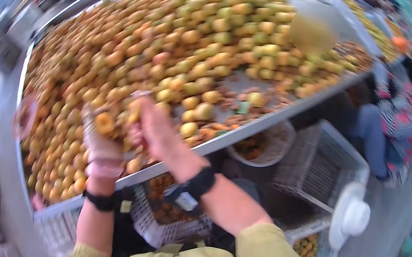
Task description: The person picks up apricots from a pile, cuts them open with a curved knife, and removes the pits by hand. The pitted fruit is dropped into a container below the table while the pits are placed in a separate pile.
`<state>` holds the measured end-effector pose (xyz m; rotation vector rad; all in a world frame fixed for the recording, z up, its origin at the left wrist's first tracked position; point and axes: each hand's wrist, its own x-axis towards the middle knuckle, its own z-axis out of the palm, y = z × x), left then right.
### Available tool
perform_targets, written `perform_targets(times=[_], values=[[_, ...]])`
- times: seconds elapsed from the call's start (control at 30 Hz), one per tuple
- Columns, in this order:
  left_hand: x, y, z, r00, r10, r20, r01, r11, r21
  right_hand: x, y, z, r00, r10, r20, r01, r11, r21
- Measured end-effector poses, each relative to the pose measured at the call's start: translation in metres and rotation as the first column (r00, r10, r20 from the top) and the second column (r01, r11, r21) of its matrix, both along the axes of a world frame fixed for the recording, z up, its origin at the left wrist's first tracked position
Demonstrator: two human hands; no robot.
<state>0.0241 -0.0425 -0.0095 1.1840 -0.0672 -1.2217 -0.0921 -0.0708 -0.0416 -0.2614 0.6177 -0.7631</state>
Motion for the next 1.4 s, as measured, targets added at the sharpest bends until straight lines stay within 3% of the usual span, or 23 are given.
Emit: perform_targets(times=[0.07,0.13,0.2,0.27,0.33,0.43,0.6,0.67,0.73,0.83,0.9,0.93,1.0,1.07,1.1,1.13,1.2,1.4], values=[[0.028,-0.004,-0.034,0.926,-0.219,-0.306,0.156,0.964,-0.216,-0.008,0.000,0.007,0.997,-0.048,0.063,0.061,0.971,-0.230],[0.018,0.001,-0.011,0.952,-0.174,-0.252,0.136,0.977,-0.163,-0.012,-0.002,0.022,0.998,-0.057,-0.030,0.046,0.952,-0.303],[0.020,0.002,-0.010,0.945,-0.262,-0.194,0.209,0.944,-0.254,-0.011,-0.001,0.027,0.975,-0.093,-0.203,0.009,0.926,-0.378],[0.017,0.002,-0.005,0.943,-0.260,-0.209,0.199,0.942,-0.271,-0.012,-0.004,0.023,0.980,-0.068,-0.189,-0.010,0.925,-0.381],[0.020,0.001,-0.010,0.920,-0.295,-0.259,0.206,0.924,-0.322,-0.011,-0.003,0.025,0.950,-0.125,-0.286,-0.011,0.902,-0.432],[0.025,-0.001,-0.023,0.809,-0.333,-0.484,0.224,0.936,-0.271,-0.011,-0.004,0.031,0.943,-0.168,-0.287,0.025,0.897,-0.441],[0.015,0.005,-0.007,0.792,-0.463,-0.398,0.381,0.884,-0.271,-0.013,-0.005,0.027,0.914,-0.198,-0.353,0.022,0.895,-0.445],[0.009,0.007,0.004,0.858,-0.459,-0.231,0.419,0.885,-0.203,-0.017,-0.005,0.028,0.904,-0.178,-0.389,-0.029,0.882,-0.471],[0.014,0.009,-0.015,0.823,-0.550,-0.144,0.502,0.822,-0.269,-0.018,-0.004,0.025,0.883,-0.172,-0.437,-0.103,0.836,-0.539],[0.014,0.007,-0.030,0.765,-0.514,0.389,0.631,0.719,-0.291,-0.018,-0.003,0.028,0.813,-0.250,-0.526,-0.192,0.737,-0.648],[0.012,0.012,-0.016,0.785,-0.594,0.176,0.620,0.747,-0.242,-0.019,-0.010,0.011,0.764,-0.334,-0.552,-0.258,0.627,-0.735],[0.011,0.013,-0.012,0.792,-0.608,0.051,0.605,0.772,-0.192,-0.020,-0.015,0.000,0.742,-0.427,-0.516,-0.296,0.482,-0.825],[0.010,0.005,-0.013,0.768,-0.640,-0.001,0.630,0.756,-0.178,-0.015,-0.008,0.019,0.789,-0.403,-0.464,-0.157,0.598,-0.786],[0.004,0.007,-0.016,0.813,-0.540,-0.219,0.475,0.832,-0.286,-0.022,-0.014,0.020,0.809,-0.486,-0.332,0.159,0.723,-0.672],[0.005,0.007,-0.016,0.825,-0.496,-0.270,0.426,0.860,-0.280,-0.023,-0.020,0.016,0.767,-0.598,-0.233,0.291,0.648,-0.704],[0.006,0.006,-0.018,0.827,-0.492,-0.273,0.410,0.859,-0.306,-0.024,-0.026,0.016,0.750,-0.645,-0.149,0.445,0.657,-0.608],[0.006,0.005,-0.014,0.810,-0.528,-0.257,0.425,0.829,-0.363,-0.036,-0.030,0.022,0.774,-0.626,-0.092,0.533,0.724,-0.438],[-0.004,0.006,-0.018,0.787,-0.563,-0.254,0.473,0.814,-0.337,-0.043,-0.029,0.027,0.826,-0.557,0.086,0.549,0.762,-0.343]])
